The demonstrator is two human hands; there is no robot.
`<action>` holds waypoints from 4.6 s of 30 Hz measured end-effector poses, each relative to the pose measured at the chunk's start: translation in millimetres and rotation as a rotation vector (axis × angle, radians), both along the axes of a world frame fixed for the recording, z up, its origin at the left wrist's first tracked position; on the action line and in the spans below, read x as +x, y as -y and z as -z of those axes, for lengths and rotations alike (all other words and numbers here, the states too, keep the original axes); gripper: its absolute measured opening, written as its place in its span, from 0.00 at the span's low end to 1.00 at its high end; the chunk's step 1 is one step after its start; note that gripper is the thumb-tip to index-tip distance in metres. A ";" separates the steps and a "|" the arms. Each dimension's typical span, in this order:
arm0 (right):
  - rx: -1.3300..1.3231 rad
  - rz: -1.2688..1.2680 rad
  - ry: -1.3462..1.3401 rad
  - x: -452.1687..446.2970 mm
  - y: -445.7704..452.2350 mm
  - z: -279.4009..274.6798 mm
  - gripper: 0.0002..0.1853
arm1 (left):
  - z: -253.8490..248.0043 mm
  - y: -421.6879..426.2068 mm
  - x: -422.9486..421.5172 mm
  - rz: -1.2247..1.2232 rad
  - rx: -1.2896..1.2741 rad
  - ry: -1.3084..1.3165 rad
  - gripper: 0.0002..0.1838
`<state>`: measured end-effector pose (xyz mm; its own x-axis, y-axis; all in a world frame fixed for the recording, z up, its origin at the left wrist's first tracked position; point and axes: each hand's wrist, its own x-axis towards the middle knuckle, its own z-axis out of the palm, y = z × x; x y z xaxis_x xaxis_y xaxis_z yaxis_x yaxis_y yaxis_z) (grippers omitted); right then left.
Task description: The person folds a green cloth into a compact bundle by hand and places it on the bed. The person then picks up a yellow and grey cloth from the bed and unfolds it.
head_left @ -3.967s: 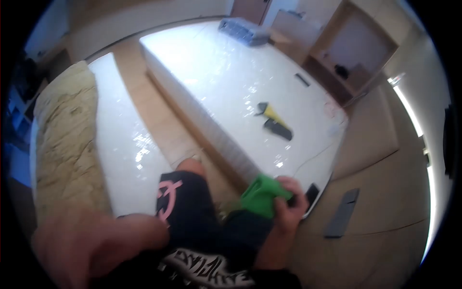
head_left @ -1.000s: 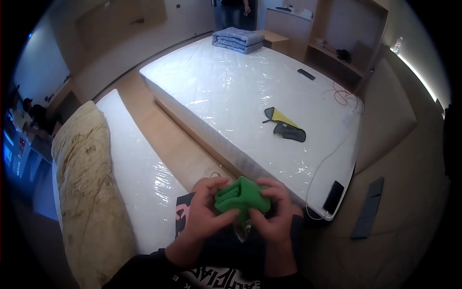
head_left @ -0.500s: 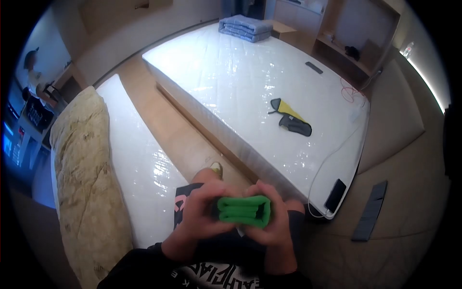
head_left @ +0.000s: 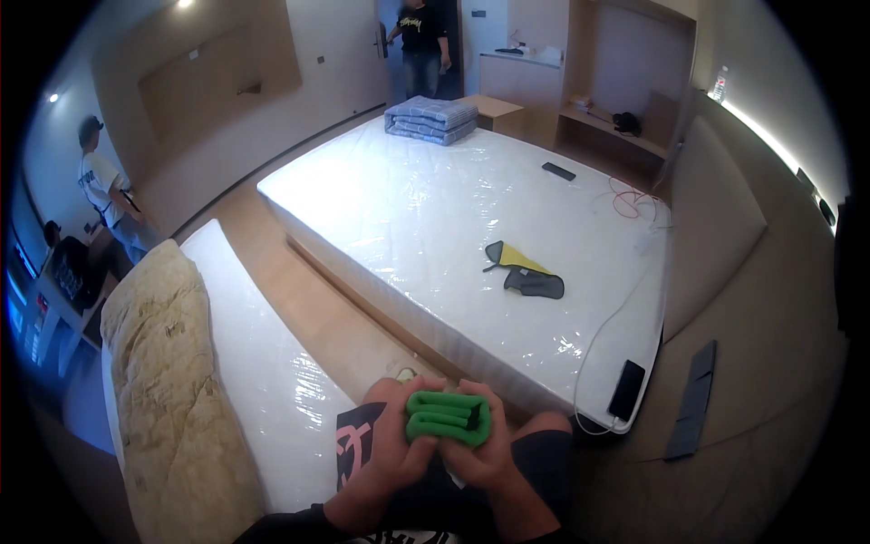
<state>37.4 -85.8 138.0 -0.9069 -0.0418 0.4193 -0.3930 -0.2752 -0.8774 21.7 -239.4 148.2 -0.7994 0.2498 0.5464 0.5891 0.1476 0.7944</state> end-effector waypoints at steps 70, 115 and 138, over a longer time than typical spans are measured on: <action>0.668 0.111 -0.265 -14.3 -41.9 -27.2 0.33 | -54.2 22.8 0.3 -0.015 -0.554 -0.073 0.19; 0.370 -0.230 0.145 -15.8 -51.1 -28.0 0.33 | -56.6 16.0 -35.1 0.342 -0.413 -0.252 0.16; -0.218 0.202 0.124 4.8 1.9 -5.4 0.38 | 21.6 -13.2 -7.3 -0.227 -0.289 -0.580 0.41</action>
